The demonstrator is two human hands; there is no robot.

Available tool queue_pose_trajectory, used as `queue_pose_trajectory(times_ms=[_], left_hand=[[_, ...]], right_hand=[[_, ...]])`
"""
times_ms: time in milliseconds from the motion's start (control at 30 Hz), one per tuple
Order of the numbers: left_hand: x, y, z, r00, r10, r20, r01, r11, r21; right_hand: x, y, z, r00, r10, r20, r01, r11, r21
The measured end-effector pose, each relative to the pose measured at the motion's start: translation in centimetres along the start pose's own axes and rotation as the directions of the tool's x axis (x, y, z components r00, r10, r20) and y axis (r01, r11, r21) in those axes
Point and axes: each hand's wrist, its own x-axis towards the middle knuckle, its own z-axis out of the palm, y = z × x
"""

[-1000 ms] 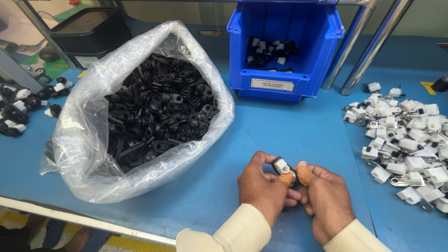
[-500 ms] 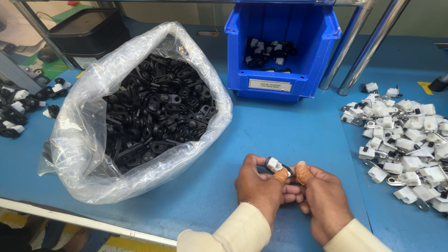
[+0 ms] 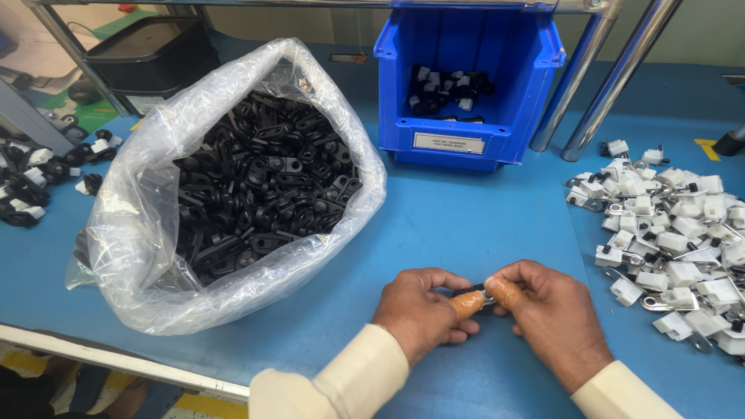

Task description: The person repeatedly picks a black plastic housing from a bag and a white connector with metal terminals from a pile on the table. They press the two parts together by hand to form an assembled unit and place it into a blue bin. The process is repeated continuously throughout the clip.

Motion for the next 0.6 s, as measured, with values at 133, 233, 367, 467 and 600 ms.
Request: queue_pose_trajectory(times_ms=[133,233,367,467,600], left_hand=[[-0.8,-0.5,1.9,0.989,0.017,-0.149,-0.009,0.998,0.058],[-1.2,-0.3,2.5,0.985,-0.019,-0.174,0.007,0.998,-0.068],[-1.6,-0.1,2.0,0.983,-0.164,-0.083,0.119,0.912,-0.391],[-1.7,0.2,2.0,0.992,-0.122,0.01,0.112,0.875,-0.472],[-1.7,0.5,2.7,0.989,-0.147,-0.005,0.134,0.915,-0.379]], right_hand=[[0.5,0.5,1.2,0.998,0.035,-0.051,-0.019,0.959,0.284],[0.8,0.4,1.4,0.985,0.173,-0.021,-0.137,0.842,0.522],[0.2,0.0,0.3,0.973,0.228,0.039,-0.207,0.782,0.588],[-0.7,-0.4,0.2,0.973,0.216,0.085,-0.227,0.813,0.537],[-0.9,-1.0,0.3,0.972,0.218,0.088,-0.233,0.843,0.485]])
